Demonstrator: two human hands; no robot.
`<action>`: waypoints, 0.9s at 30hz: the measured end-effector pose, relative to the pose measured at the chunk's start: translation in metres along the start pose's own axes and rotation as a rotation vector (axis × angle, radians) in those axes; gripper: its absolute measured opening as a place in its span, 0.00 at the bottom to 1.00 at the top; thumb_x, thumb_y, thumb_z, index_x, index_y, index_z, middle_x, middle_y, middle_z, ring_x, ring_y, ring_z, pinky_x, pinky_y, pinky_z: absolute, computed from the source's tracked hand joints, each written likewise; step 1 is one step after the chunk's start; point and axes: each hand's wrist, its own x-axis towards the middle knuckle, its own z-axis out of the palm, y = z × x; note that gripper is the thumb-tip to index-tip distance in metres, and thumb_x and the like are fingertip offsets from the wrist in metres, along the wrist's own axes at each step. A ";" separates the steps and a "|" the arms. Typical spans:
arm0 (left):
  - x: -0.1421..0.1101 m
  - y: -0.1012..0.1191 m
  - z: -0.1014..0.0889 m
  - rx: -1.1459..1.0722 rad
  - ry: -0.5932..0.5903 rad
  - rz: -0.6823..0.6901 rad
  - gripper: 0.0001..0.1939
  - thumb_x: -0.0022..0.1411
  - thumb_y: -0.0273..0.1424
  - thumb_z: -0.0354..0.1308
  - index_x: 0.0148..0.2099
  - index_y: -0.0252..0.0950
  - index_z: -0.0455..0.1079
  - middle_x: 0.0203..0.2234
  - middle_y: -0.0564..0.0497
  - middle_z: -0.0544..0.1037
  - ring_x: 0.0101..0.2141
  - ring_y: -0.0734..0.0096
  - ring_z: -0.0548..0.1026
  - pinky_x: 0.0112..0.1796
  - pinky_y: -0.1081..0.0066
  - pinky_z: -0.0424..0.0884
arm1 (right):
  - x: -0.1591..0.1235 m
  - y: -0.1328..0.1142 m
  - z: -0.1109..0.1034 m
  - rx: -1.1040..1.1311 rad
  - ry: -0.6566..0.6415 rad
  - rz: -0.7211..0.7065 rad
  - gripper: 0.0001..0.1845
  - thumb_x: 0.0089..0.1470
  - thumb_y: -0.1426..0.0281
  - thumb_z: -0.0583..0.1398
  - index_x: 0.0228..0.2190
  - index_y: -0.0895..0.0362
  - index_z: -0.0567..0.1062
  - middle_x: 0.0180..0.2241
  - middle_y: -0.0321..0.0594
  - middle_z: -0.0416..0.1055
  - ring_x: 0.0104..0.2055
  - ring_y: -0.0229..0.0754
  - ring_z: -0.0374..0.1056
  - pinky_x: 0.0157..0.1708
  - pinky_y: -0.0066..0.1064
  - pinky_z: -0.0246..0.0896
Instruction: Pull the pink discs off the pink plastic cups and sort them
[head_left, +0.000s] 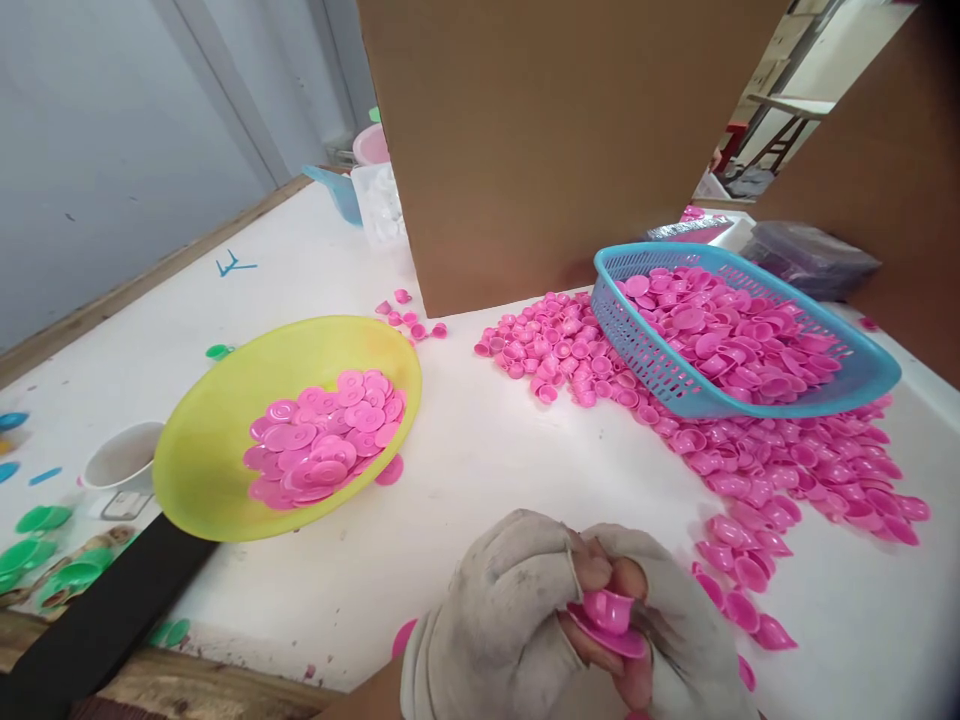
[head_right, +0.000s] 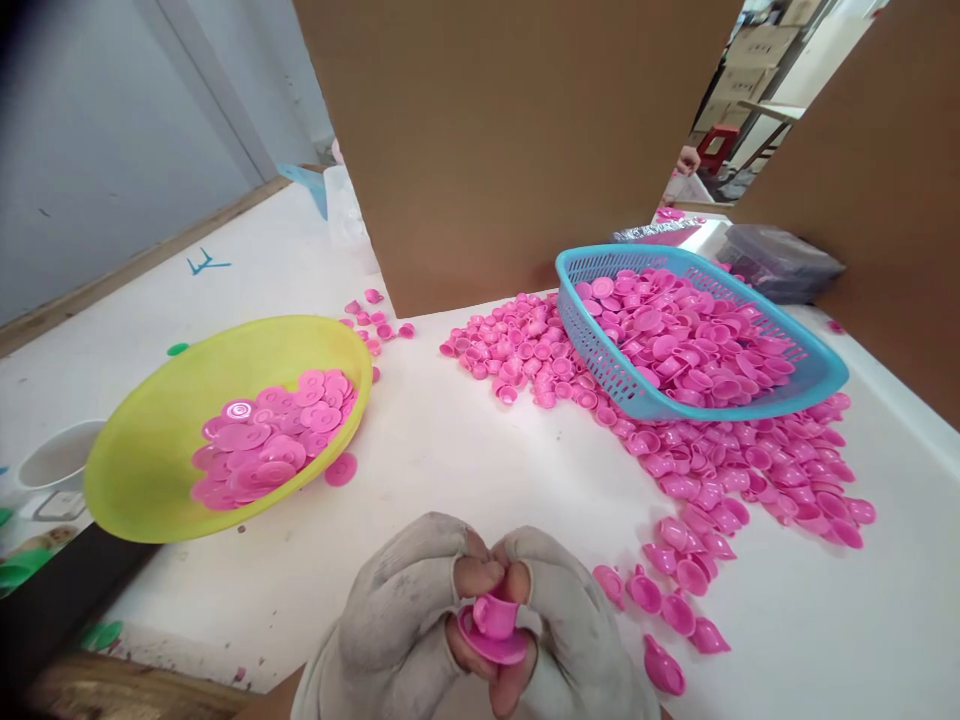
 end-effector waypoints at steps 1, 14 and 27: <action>0.000 0.000 0.001 -0.015 -0.002 -0.005 0.22 0.55 0.22 0.59 0.51 0.40 0.64 0.35 0.47 0.76 0.35 0.67 0.75 0.36 0.69 0.74 | 0.000 -0.002 -0.001 -0.024 -0.011 -0.005 0.14 0.56 0.66 0.58 0.45 0.45 0.66 0.41 0.45 0.67 0.39 0.47 0.68 0.34 0.36 0.70; 0.006 -0.023 0.009 -0.124 0.027 -0.511 0.05 0.55 0.30 0.60 0.35 0.34 0.69 0.30 0.51 0.73 0.32 0.70 0.72 0.36 0.71 0.68 | 0.035 0.018 0.013 0.382 -0.035 0.340 0.18 0.55 0.53 0.56 0.32 0.55 0.67 0.27 0.34 0.62 0.28 0.37 0.59 0.28 0.28 0.59; -0.037 -0.038 -0.040 1.072 -0.281 -0.618 0.18 0.58 0.19 0.48 0.51 0.31 0.65 0.47 0.39 0.71 0.49 0.57 0.68 0.50 0.58 0.64 | 0.088 -0.002 -0.054 0.500 0.378 0.253 0.10 0.44 0.64 0.63 0.31 0.53 0.71 0.30 0.35 0.74 0.31 0.38 0.72 0.31 0.29 0.67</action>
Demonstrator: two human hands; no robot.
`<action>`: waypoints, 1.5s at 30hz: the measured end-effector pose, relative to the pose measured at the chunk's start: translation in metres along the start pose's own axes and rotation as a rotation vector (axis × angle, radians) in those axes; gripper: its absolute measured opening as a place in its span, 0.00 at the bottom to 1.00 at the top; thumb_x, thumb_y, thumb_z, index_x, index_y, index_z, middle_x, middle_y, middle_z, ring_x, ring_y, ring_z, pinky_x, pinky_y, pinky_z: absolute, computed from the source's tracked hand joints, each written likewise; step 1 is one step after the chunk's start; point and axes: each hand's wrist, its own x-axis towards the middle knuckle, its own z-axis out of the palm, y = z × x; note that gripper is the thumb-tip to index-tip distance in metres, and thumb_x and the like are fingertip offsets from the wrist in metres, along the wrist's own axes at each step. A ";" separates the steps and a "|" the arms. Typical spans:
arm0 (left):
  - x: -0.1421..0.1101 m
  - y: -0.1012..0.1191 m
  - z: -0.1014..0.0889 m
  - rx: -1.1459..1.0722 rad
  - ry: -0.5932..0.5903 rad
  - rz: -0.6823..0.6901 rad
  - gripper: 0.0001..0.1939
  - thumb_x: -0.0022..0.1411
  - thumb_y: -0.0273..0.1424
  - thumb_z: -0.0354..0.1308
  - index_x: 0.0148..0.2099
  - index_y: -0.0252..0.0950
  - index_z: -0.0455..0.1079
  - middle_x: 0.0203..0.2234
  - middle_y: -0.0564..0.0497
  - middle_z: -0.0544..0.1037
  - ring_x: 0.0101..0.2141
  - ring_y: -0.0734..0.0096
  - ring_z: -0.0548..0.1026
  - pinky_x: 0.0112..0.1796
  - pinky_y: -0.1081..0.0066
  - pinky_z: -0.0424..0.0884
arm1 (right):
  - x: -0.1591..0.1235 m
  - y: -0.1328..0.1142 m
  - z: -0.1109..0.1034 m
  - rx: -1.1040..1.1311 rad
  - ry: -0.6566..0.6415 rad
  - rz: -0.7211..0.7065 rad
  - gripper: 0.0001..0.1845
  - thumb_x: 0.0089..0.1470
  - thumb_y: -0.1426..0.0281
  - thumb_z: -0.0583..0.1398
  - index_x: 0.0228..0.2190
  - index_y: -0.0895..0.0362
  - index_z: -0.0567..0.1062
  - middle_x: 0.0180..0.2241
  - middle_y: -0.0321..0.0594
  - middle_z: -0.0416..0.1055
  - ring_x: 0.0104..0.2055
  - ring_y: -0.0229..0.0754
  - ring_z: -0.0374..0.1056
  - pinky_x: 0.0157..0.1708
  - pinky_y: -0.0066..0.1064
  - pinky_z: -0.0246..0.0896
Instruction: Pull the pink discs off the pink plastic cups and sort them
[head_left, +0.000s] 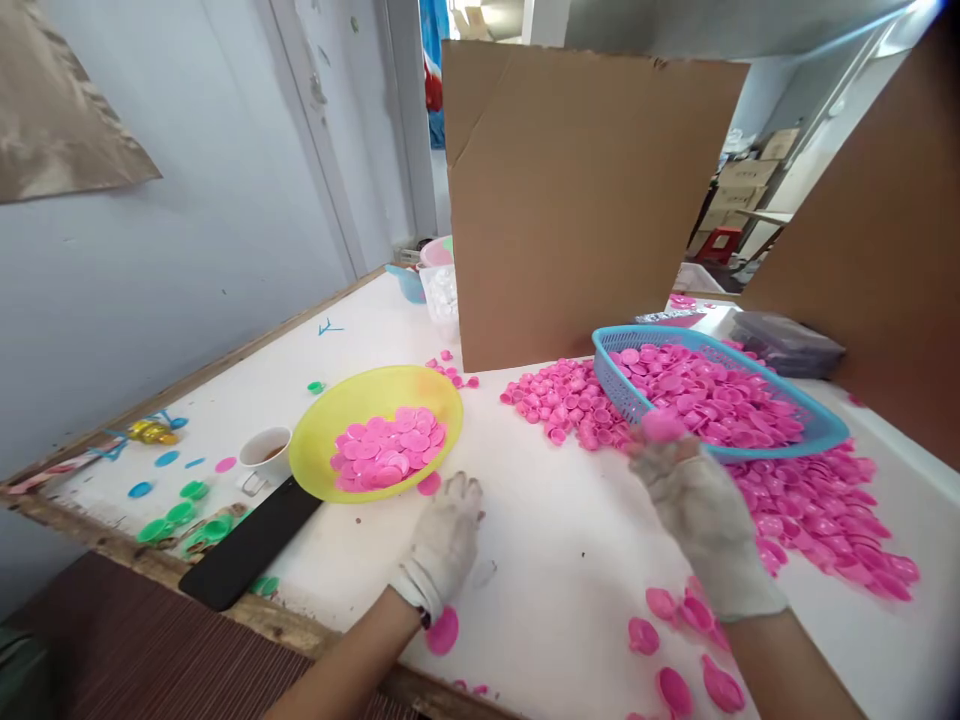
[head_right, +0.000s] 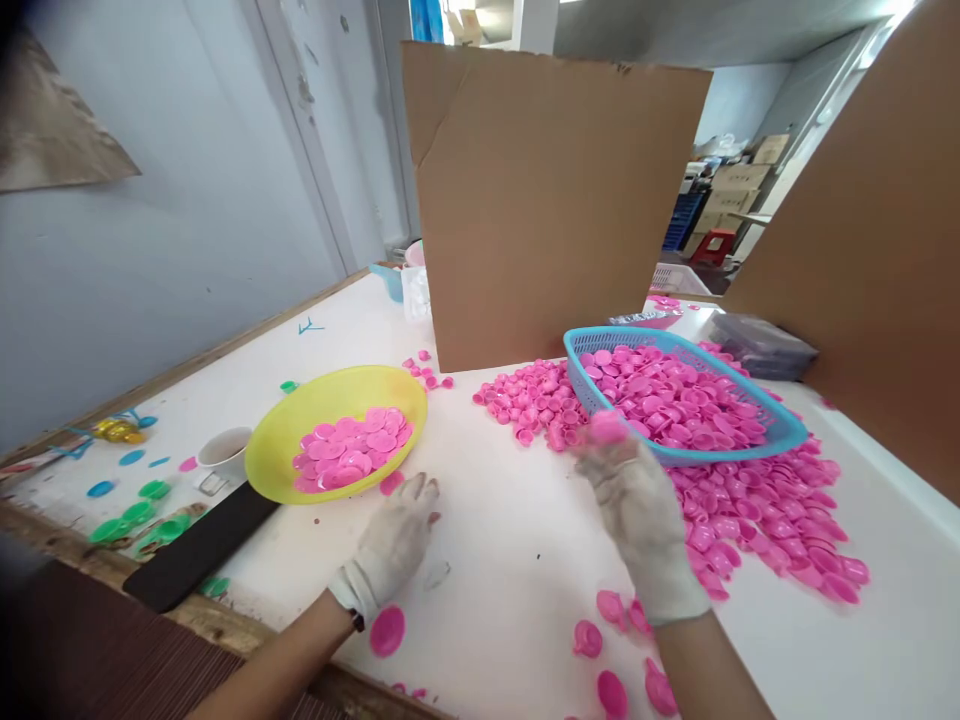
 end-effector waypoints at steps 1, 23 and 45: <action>-0.002 -0.010 0.002 0.123 -0.010 -0.062 0.18 0.58 0.19 0.48 0.51 0.29 0.64 0.48 0.36 0.70 0.51 0.54 0.67 0.51 0.55 0.62 | 0.009 -0.008 -0.002 0.089 0.046 -0.047 0.12 0.45 0.63 0.62 0.34 0.52 0.70 0.36 0.36 0.74 0.36 0.40 0.72 0.34 0.31 0.69; 0.038 0.027 0.004 -0.552 -0.107 -0.115 0.06 0.53 0.23 0.51 0.26 0.35 0.67 0.27 0.48 0.72 0.30 0.68 0.70 0.35 0.68 0.63 | 0.016 0.087 0.022 -1.032 -0.305 -0.257 0.12 0.53 0.74 0.52 0.20 0.55 0.66 0.21 0.34 0.64 0.25 0.38 0.63 0.25 0.27 0.57; 0.054 0.056 0.012 -1.682 -0.517 -0.240 0.12 0.53 0.35 0.58 0.34 0.29 0.71 0.24 0.48 0.74 0.24 0.73 0.72 0.32 0.70 0.69 | -0.020 0.071 0.002 -1.007 -0.561 -0.409 0.10 0.47 0.78 0.56 0.34 0.54 0.65 0.35 0.42 0.67 0.38 0.45 0.66 0.37 0.37 0.66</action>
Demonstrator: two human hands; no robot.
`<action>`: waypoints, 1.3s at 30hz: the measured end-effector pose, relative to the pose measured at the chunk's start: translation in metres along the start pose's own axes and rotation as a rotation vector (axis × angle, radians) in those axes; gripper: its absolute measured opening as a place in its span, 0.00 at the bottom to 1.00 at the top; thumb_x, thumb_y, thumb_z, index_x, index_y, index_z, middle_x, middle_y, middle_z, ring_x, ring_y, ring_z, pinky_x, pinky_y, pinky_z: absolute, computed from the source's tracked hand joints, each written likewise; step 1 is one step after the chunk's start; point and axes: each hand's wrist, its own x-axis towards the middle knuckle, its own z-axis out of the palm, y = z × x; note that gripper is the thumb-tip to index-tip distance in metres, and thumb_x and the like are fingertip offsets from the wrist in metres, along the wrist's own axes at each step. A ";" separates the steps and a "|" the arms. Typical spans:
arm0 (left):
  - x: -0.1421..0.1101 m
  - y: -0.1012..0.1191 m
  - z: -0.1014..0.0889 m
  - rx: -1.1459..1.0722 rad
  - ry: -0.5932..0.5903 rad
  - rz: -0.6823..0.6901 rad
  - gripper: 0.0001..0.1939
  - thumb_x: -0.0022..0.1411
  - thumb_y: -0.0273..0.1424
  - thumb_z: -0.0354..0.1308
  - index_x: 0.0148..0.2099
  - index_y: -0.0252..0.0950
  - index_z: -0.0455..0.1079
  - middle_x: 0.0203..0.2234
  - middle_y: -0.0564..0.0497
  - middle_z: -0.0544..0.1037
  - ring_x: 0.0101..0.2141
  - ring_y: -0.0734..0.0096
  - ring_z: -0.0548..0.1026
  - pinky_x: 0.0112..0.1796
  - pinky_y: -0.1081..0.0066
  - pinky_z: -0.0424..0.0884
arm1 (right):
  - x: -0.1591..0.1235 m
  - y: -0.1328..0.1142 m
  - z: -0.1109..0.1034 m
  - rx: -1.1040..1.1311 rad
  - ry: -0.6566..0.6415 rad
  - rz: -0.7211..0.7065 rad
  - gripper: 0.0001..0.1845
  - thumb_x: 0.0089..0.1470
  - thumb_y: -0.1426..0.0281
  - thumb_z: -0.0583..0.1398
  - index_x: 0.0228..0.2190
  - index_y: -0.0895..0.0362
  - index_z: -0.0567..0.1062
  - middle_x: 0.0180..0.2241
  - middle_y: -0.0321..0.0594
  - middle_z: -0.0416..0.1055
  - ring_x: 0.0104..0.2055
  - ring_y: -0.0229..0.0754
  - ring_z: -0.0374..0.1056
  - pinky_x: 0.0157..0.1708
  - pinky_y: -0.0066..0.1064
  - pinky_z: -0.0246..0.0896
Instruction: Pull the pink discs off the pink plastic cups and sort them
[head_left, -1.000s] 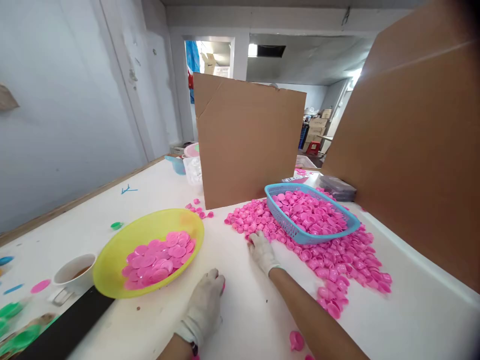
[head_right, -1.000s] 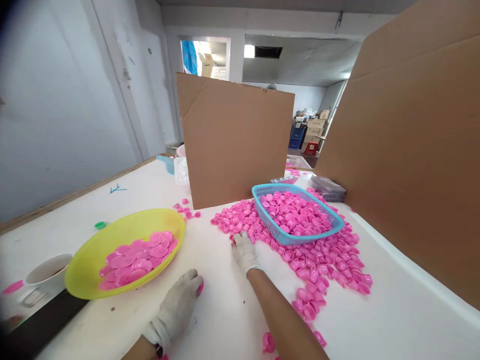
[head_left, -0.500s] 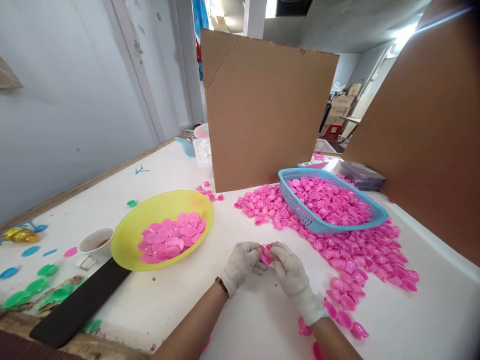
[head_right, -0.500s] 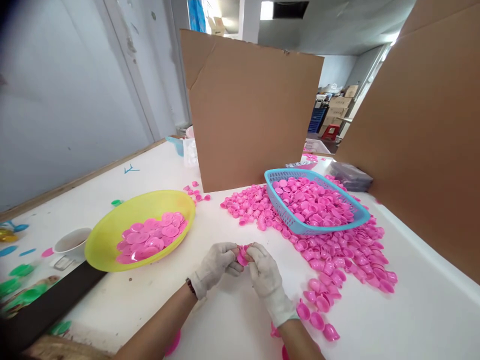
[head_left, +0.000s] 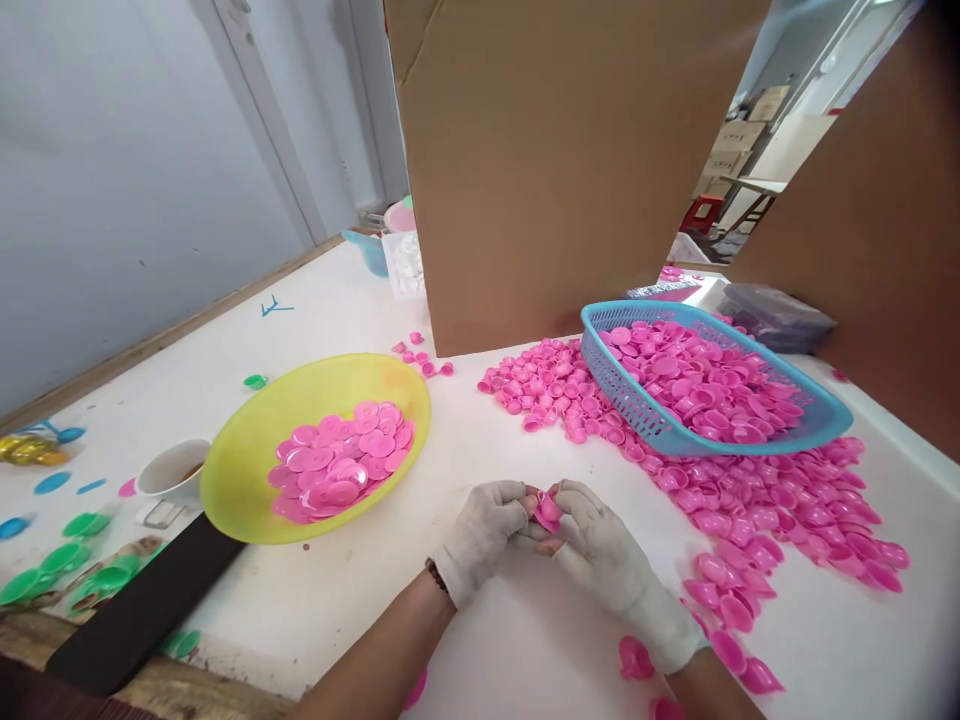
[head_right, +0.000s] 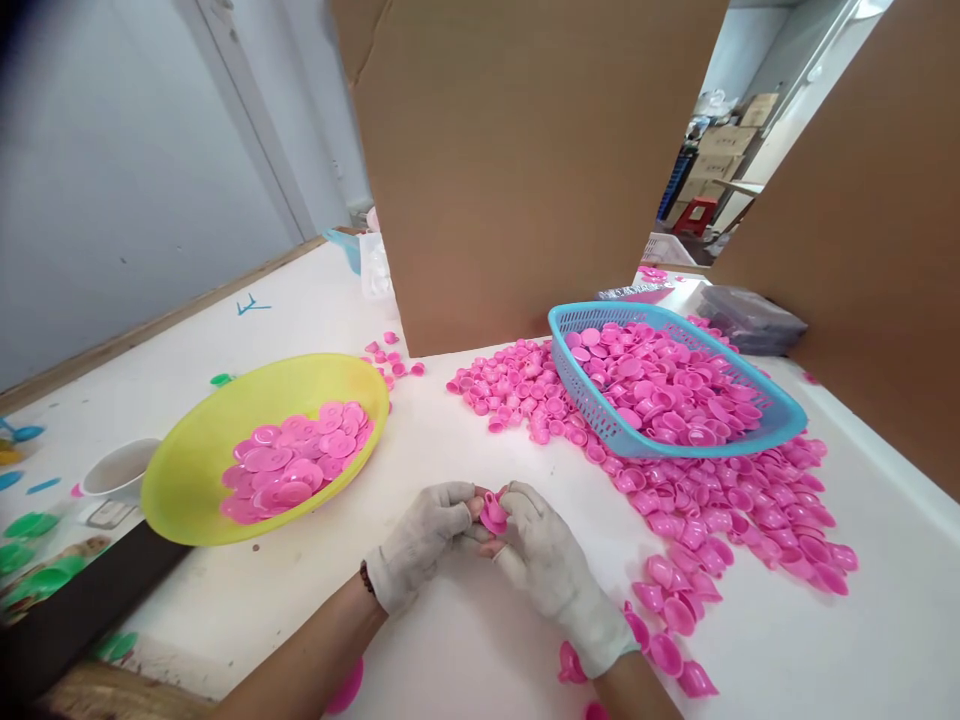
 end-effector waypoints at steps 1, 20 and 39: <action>-0.001 0.001 0.001 0.080 0.023 0.054 0.11 0.55 0.35 0.56 0.33 0.30 0.71 0.22 0.50 0.73 0.24 0.73 0.71 0.31 0.71 0.68 | -0.001 -0.003 0.000 0.009 0.017 0.011 0.08 0.49 0.77 0.56 0.33 0.54 0.65 0.35 0.42 0.67 0.37 0.45 0.66 0.37 0.36 0.65; -0.039 0.015 0.016 0.779 -0.009 1.004 0.15 0.62 0.24 0.53 0.51 0.40 0.66 0.40 0.47 0.72 0.41 0.69 0.73 0.41 0.70 0.73 | -0.027 -0.038 -0.020 0.157 0.156 -0.115 0.18 0.59 0.69 0.52 0.52 0.49 0.61 0.43 0.43 0.68 0.44 0.45 0.68 0.40 0.34 0.68; -0.047 0.011 0.022 0.776 0.026 1.022 0.18 0.60 0.23 0.56 0.52 0.37 0.63 0.37 0.47 0.73 0.39 0.69 0.74 0.41 0.71 0.73 | -0.035 -0.046 -0.015 0.426 0.149 -0.046 0.17 0.59 0.71 0.52 0.49 0.48 0.62 0.34 0.40 0.65 0.35 0.41 0.66 0.31 0.31 0.69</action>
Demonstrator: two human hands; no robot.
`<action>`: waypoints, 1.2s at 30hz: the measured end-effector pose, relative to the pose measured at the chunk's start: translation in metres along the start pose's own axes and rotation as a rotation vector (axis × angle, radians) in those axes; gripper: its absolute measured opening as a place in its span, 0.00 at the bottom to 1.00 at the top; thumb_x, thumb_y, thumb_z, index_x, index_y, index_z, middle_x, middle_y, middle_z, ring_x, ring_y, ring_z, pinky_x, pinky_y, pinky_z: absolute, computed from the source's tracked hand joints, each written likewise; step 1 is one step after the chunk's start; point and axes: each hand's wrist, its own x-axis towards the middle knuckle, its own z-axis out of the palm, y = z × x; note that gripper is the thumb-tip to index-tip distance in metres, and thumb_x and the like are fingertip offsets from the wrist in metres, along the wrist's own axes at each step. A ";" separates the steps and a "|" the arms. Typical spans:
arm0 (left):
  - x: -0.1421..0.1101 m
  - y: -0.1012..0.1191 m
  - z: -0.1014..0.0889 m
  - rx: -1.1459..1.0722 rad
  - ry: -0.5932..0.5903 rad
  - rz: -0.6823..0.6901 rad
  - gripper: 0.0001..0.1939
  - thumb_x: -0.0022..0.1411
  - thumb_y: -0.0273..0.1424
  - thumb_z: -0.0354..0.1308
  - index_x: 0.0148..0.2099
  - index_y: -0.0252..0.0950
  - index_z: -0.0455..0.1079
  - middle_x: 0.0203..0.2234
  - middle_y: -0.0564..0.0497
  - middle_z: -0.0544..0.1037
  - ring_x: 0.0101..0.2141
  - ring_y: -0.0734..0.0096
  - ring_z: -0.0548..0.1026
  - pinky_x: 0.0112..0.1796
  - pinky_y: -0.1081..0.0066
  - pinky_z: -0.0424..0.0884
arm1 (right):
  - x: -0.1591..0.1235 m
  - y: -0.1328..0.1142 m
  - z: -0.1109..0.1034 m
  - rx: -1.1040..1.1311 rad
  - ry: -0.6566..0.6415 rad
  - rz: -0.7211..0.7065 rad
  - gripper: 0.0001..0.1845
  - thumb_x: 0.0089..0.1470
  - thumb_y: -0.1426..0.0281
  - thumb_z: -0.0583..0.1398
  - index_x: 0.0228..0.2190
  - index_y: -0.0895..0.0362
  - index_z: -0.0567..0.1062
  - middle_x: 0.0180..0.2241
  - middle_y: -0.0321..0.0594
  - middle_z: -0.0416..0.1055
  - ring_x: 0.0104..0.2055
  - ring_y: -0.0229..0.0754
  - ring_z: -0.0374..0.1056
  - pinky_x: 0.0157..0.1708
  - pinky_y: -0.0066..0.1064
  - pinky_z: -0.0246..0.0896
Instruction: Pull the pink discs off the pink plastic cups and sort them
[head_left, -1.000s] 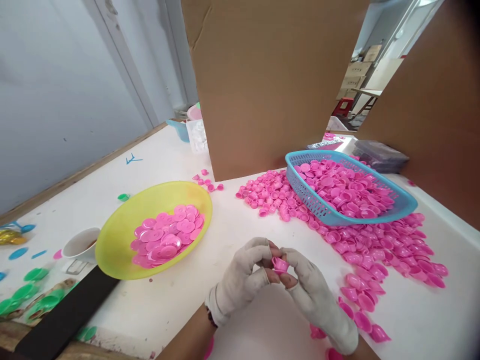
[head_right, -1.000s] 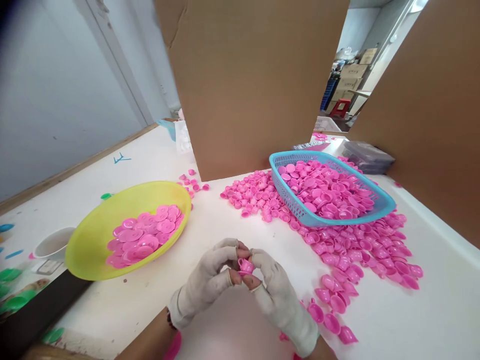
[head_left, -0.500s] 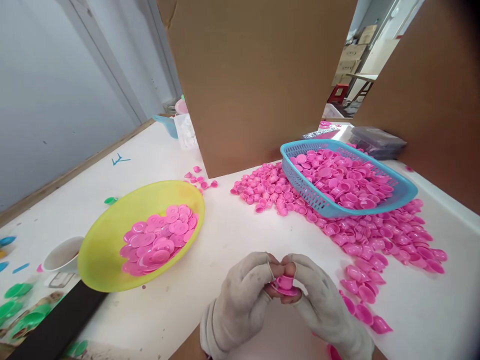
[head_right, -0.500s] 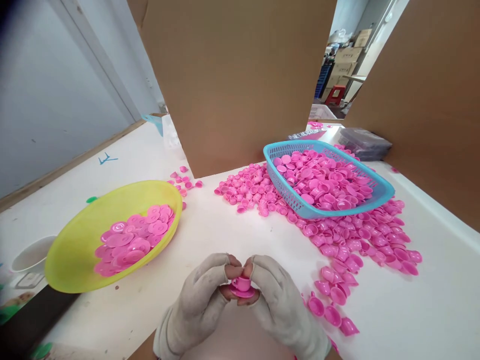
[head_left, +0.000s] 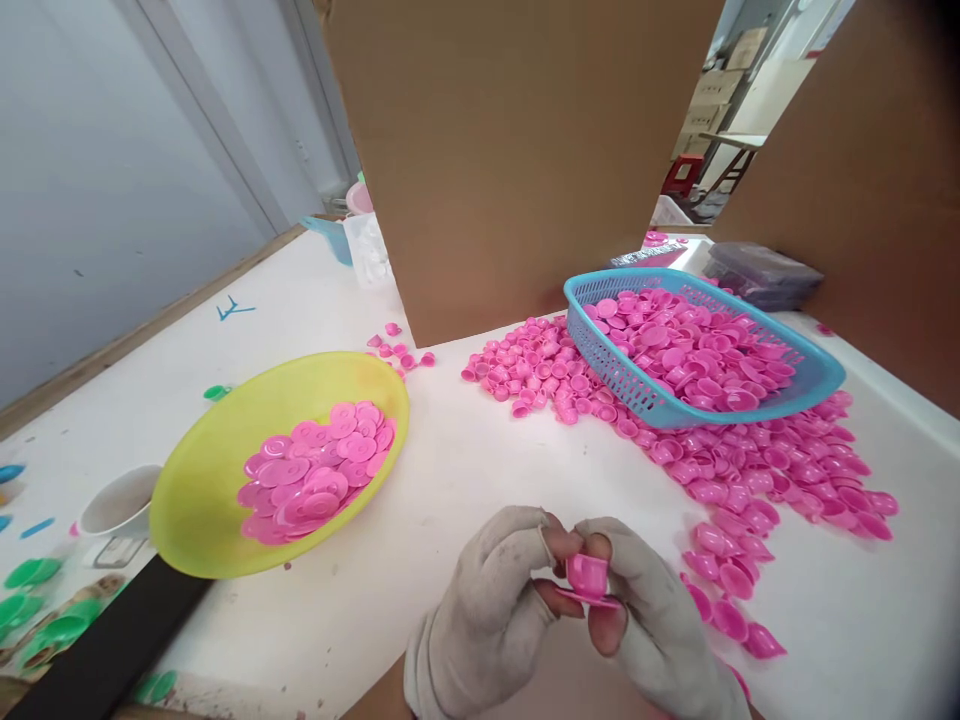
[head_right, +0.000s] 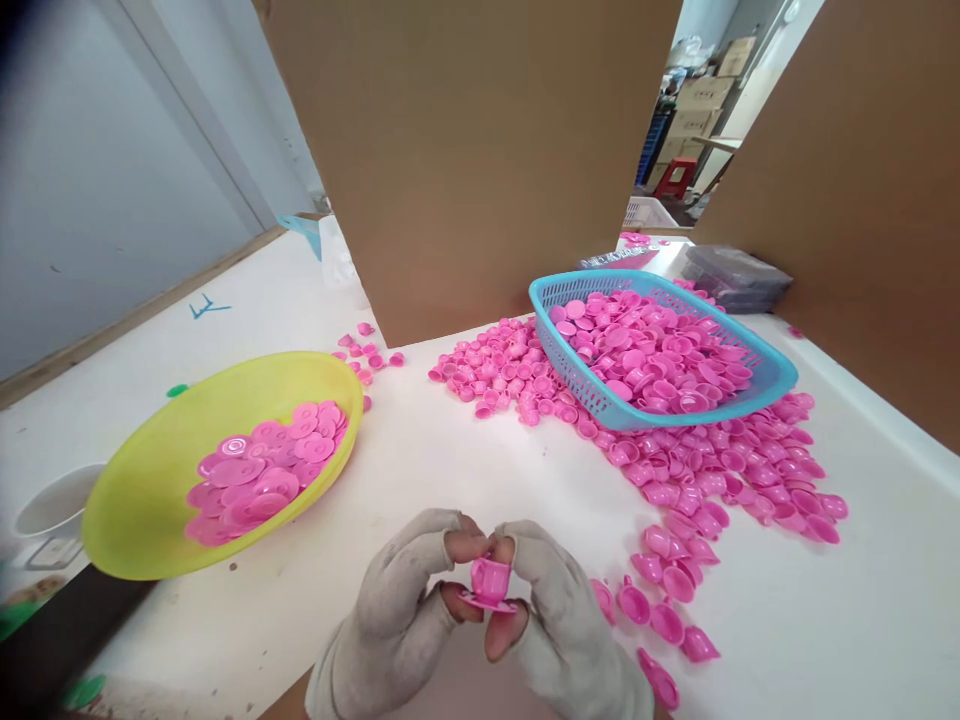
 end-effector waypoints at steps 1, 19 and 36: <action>-0.001 0.000 0.000 -0.015 0.005 -0.010 0.17 0.59 0.22 0.56 0.51 0.37 0.64 0.36 0.47 0.73 0.38 0.70 0.74 0.39 0.71 0.73 | -0.001 0.000 0.002 0.040 -0.008 0.017 0.16 0.59 0.70 0.52 0.49 0.48 0.63 0.33 0.39 0.65 0.33 0.41 0.66 0.30 0.30 0.68; 0.000 -0.009 0.001 -0.109 -0.042 -0.339 0.05 0.57 0.25 0.57 0.38 0.36 0.68 0.32 0.50 0.72 0.33 0.70 0.71 0.36 0.70 0.68 | 0.013 0.003 0.002 -0.032 -0.021 0.123 0.11 0.61 0.60 0.51 0.34 0.52 0.67 0.28 0.34 0.61 0.28 0.38 0.61 0.26 0.28 0.57; -0.014 -0.019 0.012 -0.810 0.118 -0.776 0.19 0.57 0.46 0.56 0.36 0.33 0.66 0.24 0.52 0.70 0.22 0.77 0.67 0.22 0.76 0.62 | 0.019 0.015 0.021 0.049 -0.040 0.216 0.22 0.50 0.75 0.55 0.49 0.53 0.62 0.30 0.34 0.69 0.30 0.38 0.68 0.34 0.33 0.64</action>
